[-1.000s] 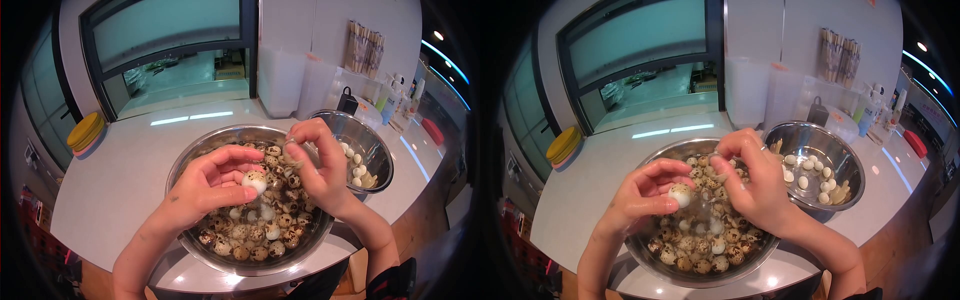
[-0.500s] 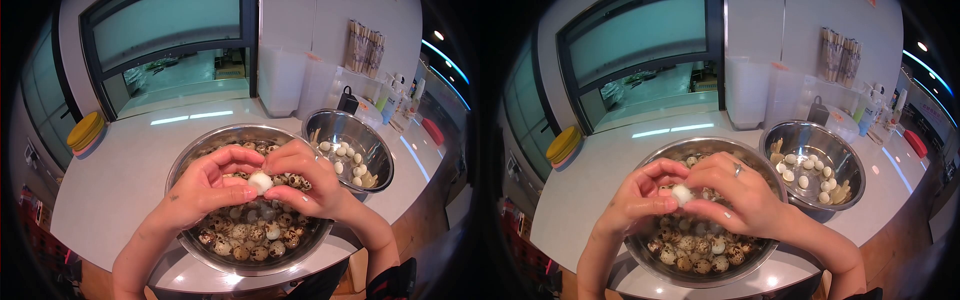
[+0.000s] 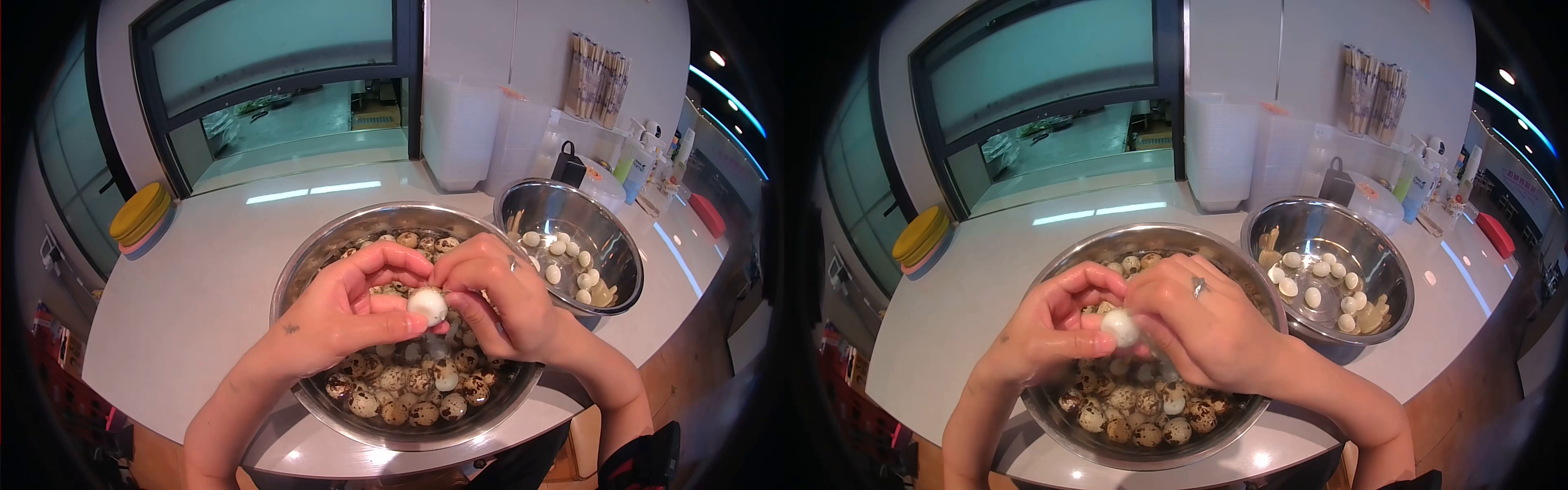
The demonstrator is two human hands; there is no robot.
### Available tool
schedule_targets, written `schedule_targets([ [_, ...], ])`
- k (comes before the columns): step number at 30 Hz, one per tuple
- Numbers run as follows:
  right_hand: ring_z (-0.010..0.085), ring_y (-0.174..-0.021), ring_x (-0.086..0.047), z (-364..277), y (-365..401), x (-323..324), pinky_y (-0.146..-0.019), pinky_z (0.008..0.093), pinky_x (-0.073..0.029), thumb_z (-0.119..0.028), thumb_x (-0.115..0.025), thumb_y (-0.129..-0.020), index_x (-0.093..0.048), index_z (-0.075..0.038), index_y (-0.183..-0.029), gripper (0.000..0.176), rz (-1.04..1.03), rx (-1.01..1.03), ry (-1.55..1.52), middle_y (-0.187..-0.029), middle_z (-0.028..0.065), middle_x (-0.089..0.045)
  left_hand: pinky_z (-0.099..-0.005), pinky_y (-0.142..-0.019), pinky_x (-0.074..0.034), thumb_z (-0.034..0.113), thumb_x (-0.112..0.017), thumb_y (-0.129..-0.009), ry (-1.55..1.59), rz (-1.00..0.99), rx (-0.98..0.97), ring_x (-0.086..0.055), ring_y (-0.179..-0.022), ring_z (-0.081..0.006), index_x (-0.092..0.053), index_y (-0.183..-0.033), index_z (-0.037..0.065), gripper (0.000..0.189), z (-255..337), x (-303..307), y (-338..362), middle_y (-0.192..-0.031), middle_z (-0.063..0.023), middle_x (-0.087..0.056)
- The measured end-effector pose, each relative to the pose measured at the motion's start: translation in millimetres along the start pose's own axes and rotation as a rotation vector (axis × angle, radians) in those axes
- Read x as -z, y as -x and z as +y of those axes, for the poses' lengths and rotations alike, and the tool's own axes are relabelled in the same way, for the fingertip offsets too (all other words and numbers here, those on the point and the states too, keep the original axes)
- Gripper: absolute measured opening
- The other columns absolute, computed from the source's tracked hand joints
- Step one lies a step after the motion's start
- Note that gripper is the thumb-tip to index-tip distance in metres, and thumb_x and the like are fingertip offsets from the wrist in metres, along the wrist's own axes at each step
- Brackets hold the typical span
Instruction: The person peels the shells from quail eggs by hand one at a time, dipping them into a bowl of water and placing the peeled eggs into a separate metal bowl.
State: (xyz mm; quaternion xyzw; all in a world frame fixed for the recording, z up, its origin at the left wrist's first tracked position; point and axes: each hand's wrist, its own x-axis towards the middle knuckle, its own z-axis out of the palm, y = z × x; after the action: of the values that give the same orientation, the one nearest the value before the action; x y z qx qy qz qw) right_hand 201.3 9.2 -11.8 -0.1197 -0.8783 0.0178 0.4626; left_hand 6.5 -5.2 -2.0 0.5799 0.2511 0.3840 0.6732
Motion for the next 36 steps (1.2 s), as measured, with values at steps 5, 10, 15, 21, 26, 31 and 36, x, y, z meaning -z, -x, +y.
schedule_targets([
  [5, 0.0287, -0.069, -0.052, -0.1, 3.5, -2.5, -0.065, 0.036, -0.042, 0.003, -0.056, -0.075, -0.047, -0.001, -0.087, 0.016, 0.091, -0.097, -0.006, -0.08, 0.012, -0.053, -0.0252, -0.079, -0.047, 0.001, -0.066, -0.071, -0.017, -0.006, -0.036, -0.06, -0.091, -0.0195, -0.044, -0.108, -0.001, 0.044, -0.7, -0.4, 0.3, -0.105, -0.0104, -0.051],
  [10, 0.0289, -0.068, -0.051, 2.2, 3.4, -1.0, -0.064, 0.0354, -0.042, 0.004, -0.056, -0.075, -0.046, 0.0, -0.085, 0.015, 0.131, -0.149, 0.023, -0.077, 0.0128, -0.052, -0.0242, -0.078, -0.047, -0.001, -0.066, -0.071, -0.019, 0.004, -0.042, -0.057, -0.091, -0.0155, -0.045, -0.107, -0.002, 0.041, 1.0, 0.3, 0.9, -0.106, -0.0097, -0.051],
  [15, 0.0279, -0.066, -0.051, 3.1, 3.1, -2.5, -0.063, 0.0343, -0.042, 0.003, -0.057, -0.075, -0.046, 0.0, -0.084, 0.015, 0.119, -0.13, 0.009, -0.075, 0.0125, -0.051, -0.0223, -0.073, -0.047, -0.005, -0.064, -0.071, -0.025, 0.003, 0.039, -0.057, -0.087, -0.0125, -0.045, -0.109, -0.003, 0.042, 4.7, -3.4, 1.7, -0.104, -0.0095, -0.052],
  [21, 0.0265, -0.063, -0.051, -2.7, 3.6, -1.9, -0.06, 0.0344, -0.041, 0.002, -0.058, -0.075, -0.048, -0.001, -0.085, 0.014, 0.026, -0.116, 0.115, -0.073, 0.0111, -0.051, -0.0175, -0.072, -0.043, 0.004, -0.065, -0.077, -0.128, -0.149, 0.135, -0.051, -0.077, -0.0036, -0.045, -0.113, 0.001, 0.04, 1.6, -3.7, 2.3, -0.09, -0.0015, -0.054],
  [26, 0.0263, -0.06, -0.051, -3.1, 3.7, -2.4, -0.058, 0.0333, -0.041, 0.002, -0.057, -0.075, -0.048, -0.001, -0.085, 0.014, 0.058, -0.112, 0.087, -0.072, 0.0108, -0.051, -0.0167, -0.07, -0.042, 0.007, -0.065, -0.078, -0.248, -0.033, 0.092, -0.052, -0.076, -0.0035, -0.046, -0.107, 0.002, 0.035, -1.0, -6.2, 0.4, -0.085, -0.0003, -0.055],
  [31, 0.0223, -0.058, -0.053, 0.3, 5.2, -0.5, -0.051, 0.0286, -0.041, 0.003, -0.053, -0.08, -0.047, 0.002, -0.086, 0.009, 0.148, -0.186, 0.058, -0.073, 0.0118, -0.051, -0.0178, -0.072, -0.044, 0.008, -0.065, -0.078, -0.103, 0.006, -0.007, -0.054, -0.08, -0.0057, -0.046, -0.105, 0.003, 0.034, -3.5, -0.5, -1.0, -0.09, -0.0024, -0.056],
  [36, 0.0224, -0.058, -0.053, 1.6, 5.9, -0.6, -0.052, 0.029, -0.042, 0.002, -0.054, -0.081, -0.047, 0.001, -0.086, 0.009, 0.171, -0.227, 0.042, -0.073, 0.0116, -0.052, -0.0194, -0.076, -0.044, 0.006, -0.065, -0.077, -0.171, -0.012, -0.058, -0.053, -0.083, -0.0056, -0.049, -0.106, 0.002, 0.033, -0.7, -2.9, 1.6, -0.095, -0.0023, -0.056],
])
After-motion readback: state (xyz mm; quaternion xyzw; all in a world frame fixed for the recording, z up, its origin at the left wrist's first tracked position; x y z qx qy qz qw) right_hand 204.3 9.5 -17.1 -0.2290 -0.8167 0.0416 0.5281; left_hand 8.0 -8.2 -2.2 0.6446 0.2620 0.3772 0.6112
